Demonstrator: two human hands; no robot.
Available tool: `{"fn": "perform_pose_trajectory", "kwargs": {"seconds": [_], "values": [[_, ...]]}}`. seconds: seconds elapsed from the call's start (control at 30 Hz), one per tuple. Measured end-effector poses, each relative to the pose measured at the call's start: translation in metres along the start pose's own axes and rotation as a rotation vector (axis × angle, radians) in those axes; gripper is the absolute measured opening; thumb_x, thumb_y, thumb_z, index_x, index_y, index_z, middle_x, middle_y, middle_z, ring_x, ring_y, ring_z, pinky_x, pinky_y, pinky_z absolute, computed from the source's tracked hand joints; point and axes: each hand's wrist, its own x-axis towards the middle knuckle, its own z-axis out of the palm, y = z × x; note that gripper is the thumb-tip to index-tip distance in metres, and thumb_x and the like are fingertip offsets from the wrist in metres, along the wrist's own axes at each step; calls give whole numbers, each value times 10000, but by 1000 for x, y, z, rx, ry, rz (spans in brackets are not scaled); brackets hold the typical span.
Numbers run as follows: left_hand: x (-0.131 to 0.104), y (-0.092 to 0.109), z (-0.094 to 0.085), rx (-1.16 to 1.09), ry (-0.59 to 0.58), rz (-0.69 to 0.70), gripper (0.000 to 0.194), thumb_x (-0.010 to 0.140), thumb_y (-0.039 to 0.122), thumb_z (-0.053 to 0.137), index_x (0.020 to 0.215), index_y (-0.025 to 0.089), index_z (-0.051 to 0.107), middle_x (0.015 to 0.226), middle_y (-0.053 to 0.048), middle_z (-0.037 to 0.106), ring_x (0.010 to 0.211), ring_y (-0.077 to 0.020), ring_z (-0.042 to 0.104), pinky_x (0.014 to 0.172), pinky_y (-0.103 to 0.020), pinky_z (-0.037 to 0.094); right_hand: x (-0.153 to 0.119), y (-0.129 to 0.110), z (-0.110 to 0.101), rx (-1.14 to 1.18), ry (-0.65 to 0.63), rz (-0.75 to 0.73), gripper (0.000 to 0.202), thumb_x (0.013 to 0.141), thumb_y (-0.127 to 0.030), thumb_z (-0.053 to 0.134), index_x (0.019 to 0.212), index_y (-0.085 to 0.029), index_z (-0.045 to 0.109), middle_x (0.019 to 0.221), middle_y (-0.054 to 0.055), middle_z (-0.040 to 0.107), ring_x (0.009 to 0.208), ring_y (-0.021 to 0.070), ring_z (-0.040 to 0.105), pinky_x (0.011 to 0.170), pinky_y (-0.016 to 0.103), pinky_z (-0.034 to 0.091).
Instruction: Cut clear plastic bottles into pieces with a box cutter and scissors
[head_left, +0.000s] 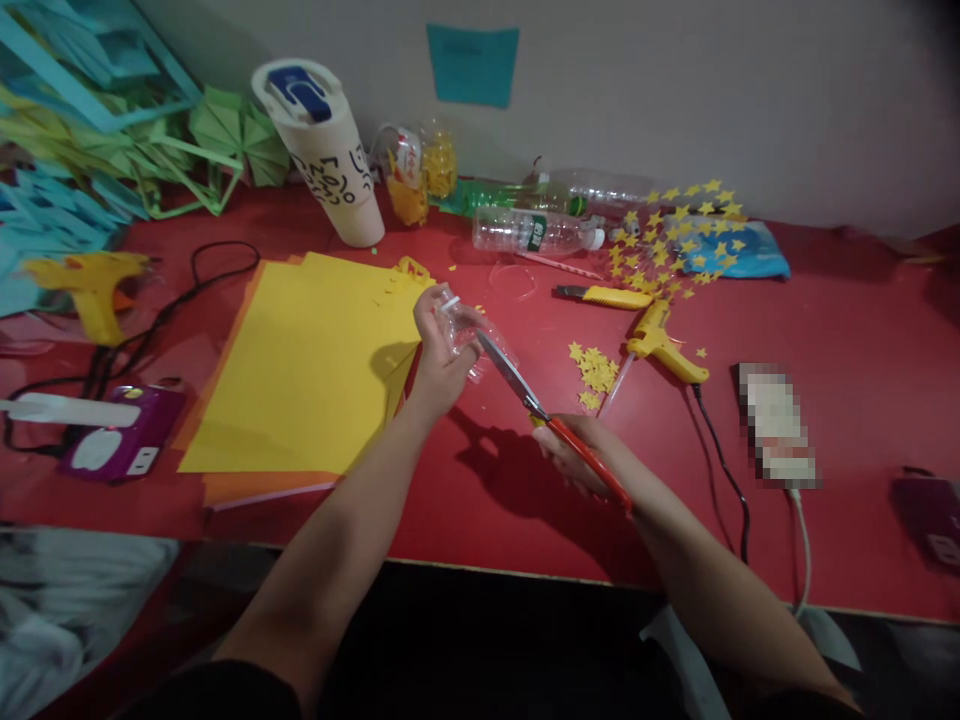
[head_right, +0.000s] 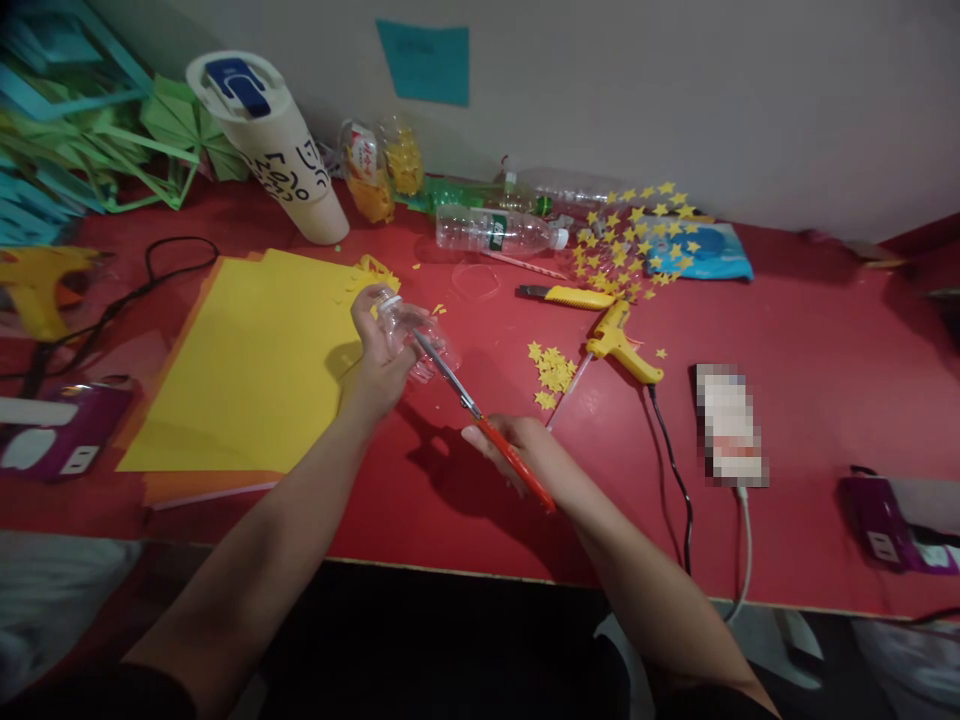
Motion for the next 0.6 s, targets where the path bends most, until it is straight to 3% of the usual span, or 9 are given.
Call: {"fn": "perform_pose_trajectory", "kwargs": {"seconds": [0.1, 0.3, 0.6], "values": [[0, -1, -3, 10, -49, 16, 622, 807, 308, 705, 1285, 404, 320, 1046, -7, 553, 1011, -202, 600, 930, -471, 538, -2, -3, -2, 5, 1, -2, 510, 761, -710, 562, 662, -240, 391, 471, -80, 401, 367, 85, 418, 381, 221, 327], [-2, -4, -2, 85, -118, 107, 588, 844, 297, 650, 1305, 407, 302, 1066, -10, 547, 979, -172, 582, 887, -405, 530, 0, -5, -2, 40, -22, 12, 492, 764, -701, 549, 676, -238, 406, 462, -86, 386, 370, 80, 399, 385, 222, 341], [-4, 4, 2, 79, -95, 18, 602, 800, 232, 645, 1282, 387, 320, 1055, -11, 560, 967, -159, 593, 852, -350, 525, 2, -1, 1, 80, 3, 38, 478, 779, -667, 565, 647, -239, 396, 440, -95, 359, 343, 68, 375, 346, 205, 306]]}}
